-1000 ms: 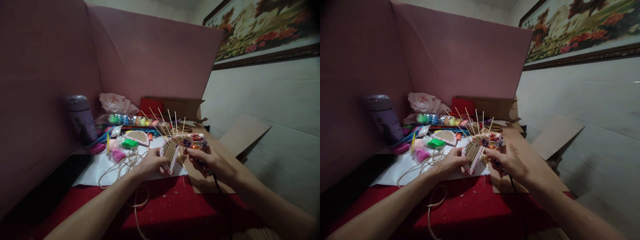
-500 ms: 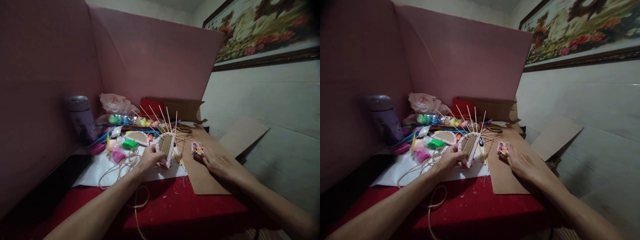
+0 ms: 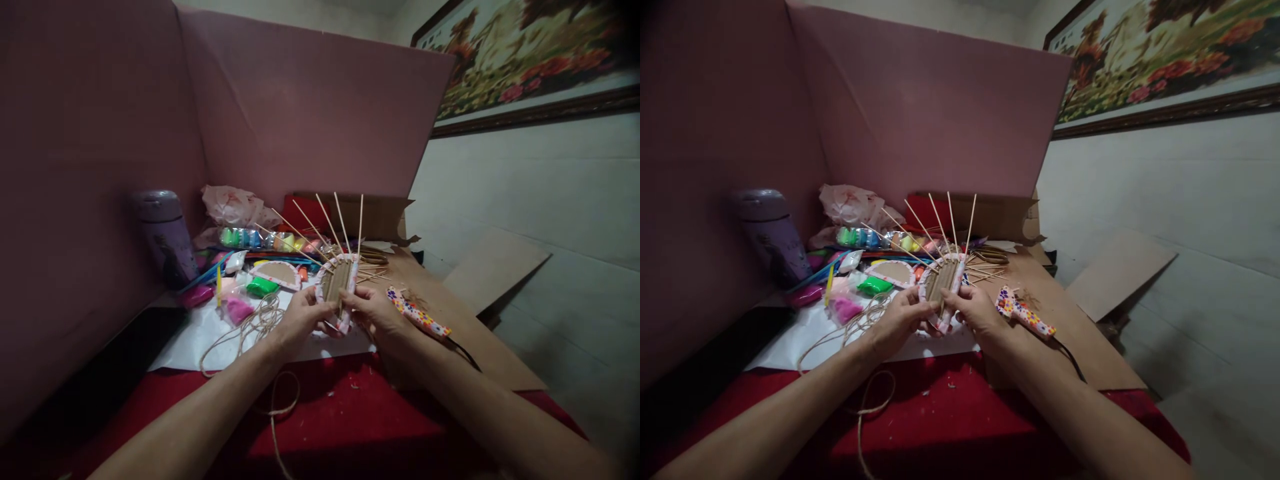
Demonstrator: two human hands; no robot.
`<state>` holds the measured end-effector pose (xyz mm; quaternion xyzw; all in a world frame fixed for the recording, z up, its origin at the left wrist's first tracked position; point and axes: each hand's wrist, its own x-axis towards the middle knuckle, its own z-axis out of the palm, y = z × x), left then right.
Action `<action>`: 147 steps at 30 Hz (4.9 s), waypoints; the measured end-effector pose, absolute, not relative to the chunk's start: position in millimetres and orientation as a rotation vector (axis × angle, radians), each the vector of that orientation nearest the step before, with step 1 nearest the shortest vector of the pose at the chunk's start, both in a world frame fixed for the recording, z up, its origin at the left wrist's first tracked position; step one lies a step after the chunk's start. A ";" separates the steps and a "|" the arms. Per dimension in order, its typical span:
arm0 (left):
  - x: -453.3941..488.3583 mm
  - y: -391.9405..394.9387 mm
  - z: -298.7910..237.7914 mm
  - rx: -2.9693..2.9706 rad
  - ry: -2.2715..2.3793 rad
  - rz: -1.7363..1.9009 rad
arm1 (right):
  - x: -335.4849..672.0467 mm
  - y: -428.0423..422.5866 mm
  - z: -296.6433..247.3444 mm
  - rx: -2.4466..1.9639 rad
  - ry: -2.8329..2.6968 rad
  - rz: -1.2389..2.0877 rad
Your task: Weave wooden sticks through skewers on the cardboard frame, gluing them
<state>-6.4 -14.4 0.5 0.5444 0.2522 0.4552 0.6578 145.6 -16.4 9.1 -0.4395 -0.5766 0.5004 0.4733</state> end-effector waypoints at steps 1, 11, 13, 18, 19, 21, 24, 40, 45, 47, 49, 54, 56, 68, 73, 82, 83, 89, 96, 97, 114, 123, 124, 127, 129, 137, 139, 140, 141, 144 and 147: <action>-7.1 -13.7 0.9 1.239 0.585 1.033 | 142.8 -10.4 9.9 -1.018 -1.302 1.296; -14.0 9.9 -11.7 1.721 1.185 1.285 | 170.3 31.4 17.6 -0.610 -0.839 1.176; -10.6 11.4 -12.3 2.012 1.283 1.235 | 174.0 32.8 10.0 -0.610 -0.798 1.155; 6.1 6.4 2.4 2.635 1.501 0.760 | 175.6 35.5 7.1 -0.591 -0.721 1.130; 9.9 6.1 5.6 2.769 1.484 0.649 | 175.3 35.9 7.8 -0.587 -0.713 1.130; 17.3 8.0 9.8 3.008 1.398 0.439 | 174.1 36.1 8.8 -0.586 -0.704 1.131; 27.3 17.4 9.7 3.230 1.214 0.220 | 171.6 34.8 8.3 -0.597 -0.716 1.147; 8.2 32.4 32.4 3.495 0.570 0.447 | 170.0 37.4 5.4 -0.613 -0.711 1.071; -2.3 18.3 50.5 2.436 1.044 1.405 | 172.6 40.2 3.2 -0.613 -0.615 1.044; -3.3 20.4 44.8 2.079 1.013 1.518 | 171.9 39.8 2.2 -0.619 -0.596 1.062; -4.6 26.7 30.7 1.902 1.023 1.497 | 170.3 38.1 1.6 -0.631 -0.609 1.092; -12.4 39.3 -11.1 1.814 1.147 1.271 | 163.8 30.9 1.5 -0.646 -0.734 1.111; -15.0 37.7 -16.8 1.773 1.178 1.297 | 160.9 28.1 0.6 -0.657 -0.785 1.107; -25.3 11.4 11.7 1.188 0.855 1.457 | 144.7 12.1 -11.6 -0.779 -1.016 1.188; -24.5 14.0 8.7 1.037 0.868 1.506 | 138.5 4.5 -11.2 -0.751 -1.030 1.322; -20.6 17.1 -1.3 0.858 0.839 1.514 | 137.6 3.6 -18.1 -0.847 -1.126 1.290; -20.2 17.3 -1.4 0.839 0.846 1.520 | 136.9 3.1 -17.8 -0.841 -1.110 1.312; -18.5 16.3 -0.7 0.783 0.861 1.535 | 135.8 4.3 -19.8 -0.845 -1.156 1.283; -18.3 15.0 -1.0 0.786 0.881 1.528 | 136.9 7.6 -26.1 -0.881 -1.263 1.177; -18.3 14.7 -0.9 0.784 0.878 1.527 | 137.0 7.4 -26.2 -0.883 -1.268 1.176; -18.9 12.6 0.9 0.780 0.884 1.497 | 135.2 7.7 -26.0 -0.926 -1.257 1.159; -18.6 11.3 1.6 0.768 0.863 1.497 | 134.8 4.6 -23.7 -0.927 -1.296 1.131; -18.6 11.3 1.6 0.767 0.864 1.496 | 134.9 4.2 -23.2 -0.923 -1.297 1.133; -18.3 10.5 1.8 0.764 0.874 1.505 | 135.1 3.1 -22.7 -0.924 -1.287 1.149; -18.0 9.8 2.1 0.764 0.875 1.514 | 135.0 2.8 -22.7 -0.919 -1.285 1.154; -17.0 10.9 0.2 0.768 0.883 1.518 | 133.9 1.8 -22.5 -0.889 -1.283 1.175; -17.0 11.4 -0.6 0.779 0.885 1.515 | 134.0 2.1 -22.8 -0.880 -1.276 1.186; -17.0 11.7 -1.0 0.785 0.887 1.512 | 134.1 2.3 -23.2 -0.878 -1.270 1.196; -17.1 12.0 -1.5 0.791 0.891 1.508 | 134.2 2.5 -23.8 -0.874 -1.263 1.206; -17.5 13.1 -2.9 0.801 0.900 1.496 | 134.5 3.2 -25.6 -0.864 -1.251 1.226; -18.1 13.9 -4.0 0.809 0.902 1.488 | 134.5 3.3 -26.6 -0.871 -1.248 1.224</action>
